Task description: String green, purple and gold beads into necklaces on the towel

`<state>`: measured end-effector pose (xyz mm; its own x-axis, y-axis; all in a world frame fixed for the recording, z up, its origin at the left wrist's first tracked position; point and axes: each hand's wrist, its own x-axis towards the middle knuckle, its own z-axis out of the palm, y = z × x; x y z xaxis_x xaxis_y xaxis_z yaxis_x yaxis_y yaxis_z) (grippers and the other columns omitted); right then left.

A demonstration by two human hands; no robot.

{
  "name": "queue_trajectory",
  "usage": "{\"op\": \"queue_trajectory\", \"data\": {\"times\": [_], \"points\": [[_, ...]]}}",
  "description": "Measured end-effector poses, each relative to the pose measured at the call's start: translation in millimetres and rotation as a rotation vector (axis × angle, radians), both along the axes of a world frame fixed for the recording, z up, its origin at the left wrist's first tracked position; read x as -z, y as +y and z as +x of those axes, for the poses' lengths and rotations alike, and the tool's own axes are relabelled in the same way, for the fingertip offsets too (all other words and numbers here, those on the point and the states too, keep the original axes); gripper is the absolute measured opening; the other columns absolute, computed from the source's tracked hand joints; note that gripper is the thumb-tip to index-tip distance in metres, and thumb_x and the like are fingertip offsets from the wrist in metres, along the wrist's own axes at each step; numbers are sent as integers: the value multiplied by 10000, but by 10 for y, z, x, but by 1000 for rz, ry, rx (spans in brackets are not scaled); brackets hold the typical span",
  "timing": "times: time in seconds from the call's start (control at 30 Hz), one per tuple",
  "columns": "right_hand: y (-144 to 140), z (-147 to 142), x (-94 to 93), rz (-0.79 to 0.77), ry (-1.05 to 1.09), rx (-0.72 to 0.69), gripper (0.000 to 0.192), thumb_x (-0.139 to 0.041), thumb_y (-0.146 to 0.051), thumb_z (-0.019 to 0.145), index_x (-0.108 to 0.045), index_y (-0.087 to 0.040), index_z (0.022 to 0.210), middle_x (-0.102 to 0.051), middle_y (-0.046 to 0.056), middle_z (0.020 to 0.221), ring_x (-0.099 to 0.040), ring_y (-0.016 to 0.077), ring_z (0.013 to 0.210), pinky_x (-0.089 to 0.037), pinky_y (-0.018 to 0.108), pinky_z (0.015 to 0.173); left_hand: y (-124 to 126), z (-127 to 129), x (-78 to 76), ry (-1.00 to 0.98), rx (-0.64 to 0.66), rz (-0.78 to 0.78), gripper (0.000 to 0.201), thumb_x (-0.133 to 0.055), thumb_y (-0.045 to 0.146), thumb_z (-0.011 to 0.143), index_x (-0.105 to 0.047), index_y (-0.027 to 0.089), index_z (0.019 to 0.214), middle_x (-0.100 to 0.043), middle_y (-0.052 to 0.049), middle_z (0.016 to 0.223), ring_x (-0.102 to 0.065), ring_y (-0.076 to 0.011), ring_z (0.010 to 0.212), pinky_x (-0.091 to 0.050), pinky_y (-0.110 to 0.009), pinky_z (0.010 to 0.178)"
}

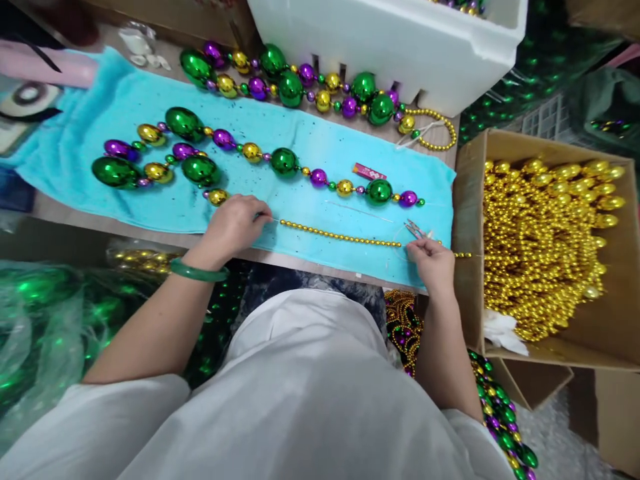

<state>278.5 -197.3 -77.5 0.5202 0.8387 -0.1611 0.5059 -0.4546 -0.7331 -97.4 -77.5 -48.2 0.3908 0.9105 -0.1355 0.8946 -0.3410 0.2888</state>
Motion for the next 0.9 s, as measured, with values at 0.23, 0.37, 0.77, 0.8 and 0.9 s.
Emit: {"op": "queue_trajectory", "data": {"times": [0.23, 0.37, 0.77, 0.8, 0.9], "points": [[72, 47, 222, -27, -185, -7, 249, -640, -425, 670, -708, -189, 714, -502, -4, 516, -461, 172, 551, -396, 336, 608, -30, 31, 148, 107, 50, 160, 233, -451, 166, 917, -682, 157, 887, -630, -115, 912, -517, -275, 915, -440, -402, 815], [83, 56, 258, -39, -174, 12, 243, -656, -431, 655, -704, -200, 711, -507, -4, 522, -474, 177, 561, -408, 342, 622, -56, 12, 243, 112, 49, 201, 239, -456, 189, 926, -689, 149, 892, -606, -136, 939, -495, -297, 969, -450, -411, 784], [70, 107, 264, -16, -128, -37, 296, -663, -496, 654, -689, -206, 706, -467, -29, 487, -442, 146, 518, -385, 306, 565, -37, 17, 144, -103, 97, 123, 305, -582, 241, 854, -659, 158, 1138, -585, -110, 1027, -488, -278, 993, -430, -433, 924], [71, 108, 268, -4, -134, -43, 305, -659, -505, 656, -688, -204, 700, -465, -32, 479, -436, 141, 507, -381, 300, 553, -44, 48, 148, -113, 121, 112, 287, -589, 254, 856, -670, 164, 1116, -584, -106, 1021, -486, -277, 989, -429, -432, 926], [67, 117, 283, 13, -162, -57, 332, -646, -522, 672, -692, -195, 703, -451, -40, 466, -428, 132, 492, -372, 289, 538, -58, 123, 209, -127, 141, 104, 233, -579, 286, 880, -701, 172, 1042, -584, -100, 988, -484, -271, 971, -424, -423, 919]]}}
